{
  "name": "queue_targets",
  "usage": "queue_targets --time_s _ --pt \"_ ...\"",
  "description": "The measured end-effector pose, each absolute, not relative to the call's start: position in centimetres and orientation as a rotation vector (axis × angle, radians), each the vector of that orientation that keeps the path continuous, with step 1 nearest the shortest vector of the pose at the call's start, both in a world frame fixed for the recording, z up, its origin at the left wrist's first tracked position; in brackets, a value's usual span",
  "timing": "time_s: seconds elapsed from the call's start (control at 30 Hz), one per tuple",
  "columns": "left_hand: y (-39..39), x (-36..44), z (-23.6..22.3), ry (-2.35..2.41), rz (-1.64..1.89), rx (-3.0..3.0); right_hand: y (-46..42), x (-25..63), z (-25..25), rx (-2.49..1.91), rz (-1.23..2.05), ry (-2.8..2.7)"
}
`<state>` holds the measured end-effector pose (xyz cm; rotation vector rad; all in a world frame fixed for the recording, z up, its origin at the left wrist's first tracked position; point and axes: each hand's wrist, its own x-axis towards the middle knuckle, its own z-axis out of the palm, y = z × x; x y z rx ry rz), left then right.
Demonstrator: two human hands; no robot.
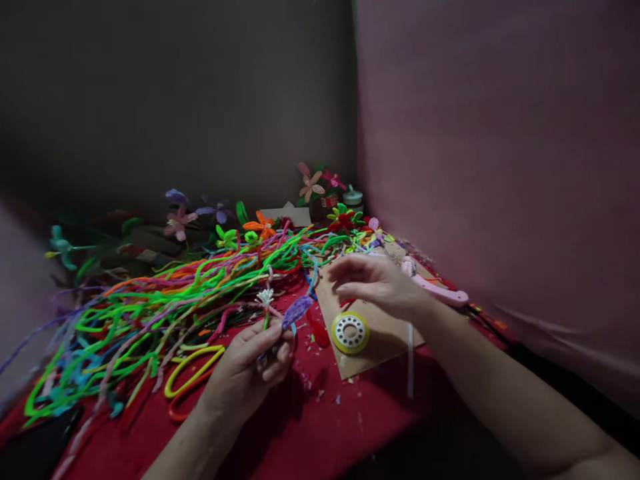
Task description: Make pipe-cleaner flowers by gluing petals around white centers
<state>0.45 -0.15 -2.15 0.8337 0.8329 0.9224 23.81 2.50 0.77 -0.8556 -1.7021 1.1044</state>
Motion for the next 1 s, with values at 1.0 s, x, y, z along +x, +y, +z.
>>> queue_targets --time_s 1.0 --pt "0.1 0.4 -1.7 1.010 1.133 0.611 -1.2 26.3 -0.1 -0.953 1.321 -0.927"
